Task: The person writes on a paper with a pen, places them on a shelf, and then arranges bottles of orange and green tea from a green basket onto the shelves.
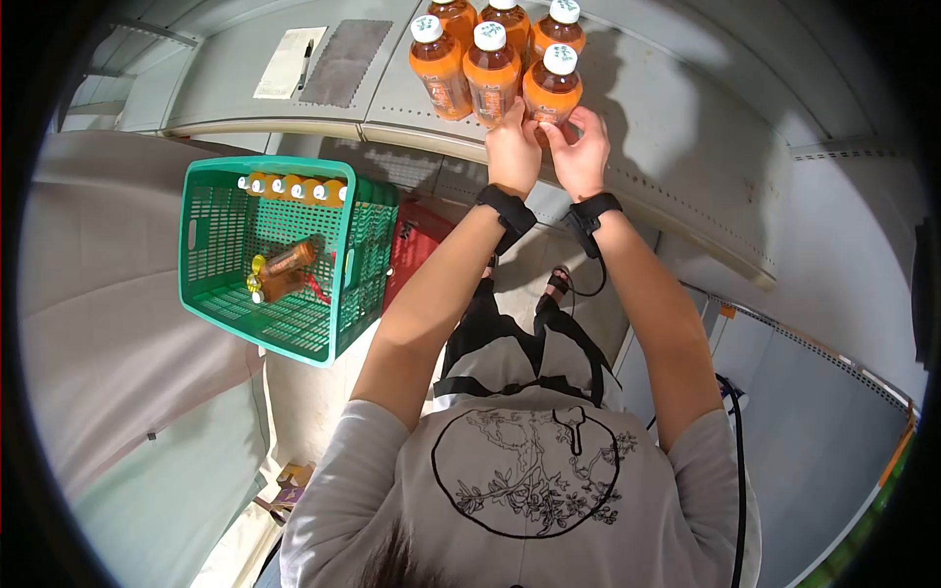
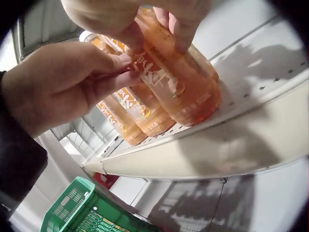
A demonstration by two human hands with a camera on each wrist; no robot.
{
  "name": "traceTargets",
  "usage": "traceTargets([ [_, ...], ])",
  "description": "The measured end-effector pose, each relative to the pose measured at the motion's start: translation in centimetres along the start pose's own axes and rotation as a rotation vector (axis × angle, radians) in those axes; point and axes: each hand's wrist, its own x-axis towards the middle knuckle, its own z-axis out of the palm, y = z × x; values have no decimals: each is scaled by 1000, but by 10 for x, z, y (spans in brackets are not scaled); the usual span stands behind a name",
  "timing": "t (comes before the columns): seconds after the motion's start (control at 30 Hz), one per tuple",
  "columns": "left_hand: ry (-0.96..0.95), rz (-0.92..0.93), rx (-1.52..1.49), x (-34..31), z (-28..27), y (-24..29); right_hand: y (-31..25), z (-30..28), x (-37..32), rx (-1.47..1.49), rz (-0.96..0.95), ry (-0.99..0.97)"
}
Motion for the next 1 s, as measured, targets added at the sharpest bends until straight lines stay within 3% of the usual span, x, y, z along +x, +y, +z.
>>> traceTargets([
  [0.2,88,-66,54,2,5,6,-4,3,5,-27,25,-14],
  [0.5,77,-71,71,8,3,10,9,10,10,-32,-51,11],
  [0.77,76,-51,88,8,4,6,6,11,8,27,18,19],
  [0.83,57,-23,78,8,2,4,3,8,10,58,68,-31],
  [0.87,42,-28,67,8,1,4,10,9,10,-32,-10,-14],
  [1.0,-20,-26,113,5,-6,10,-7,-11,11,-71,103,-128],
])
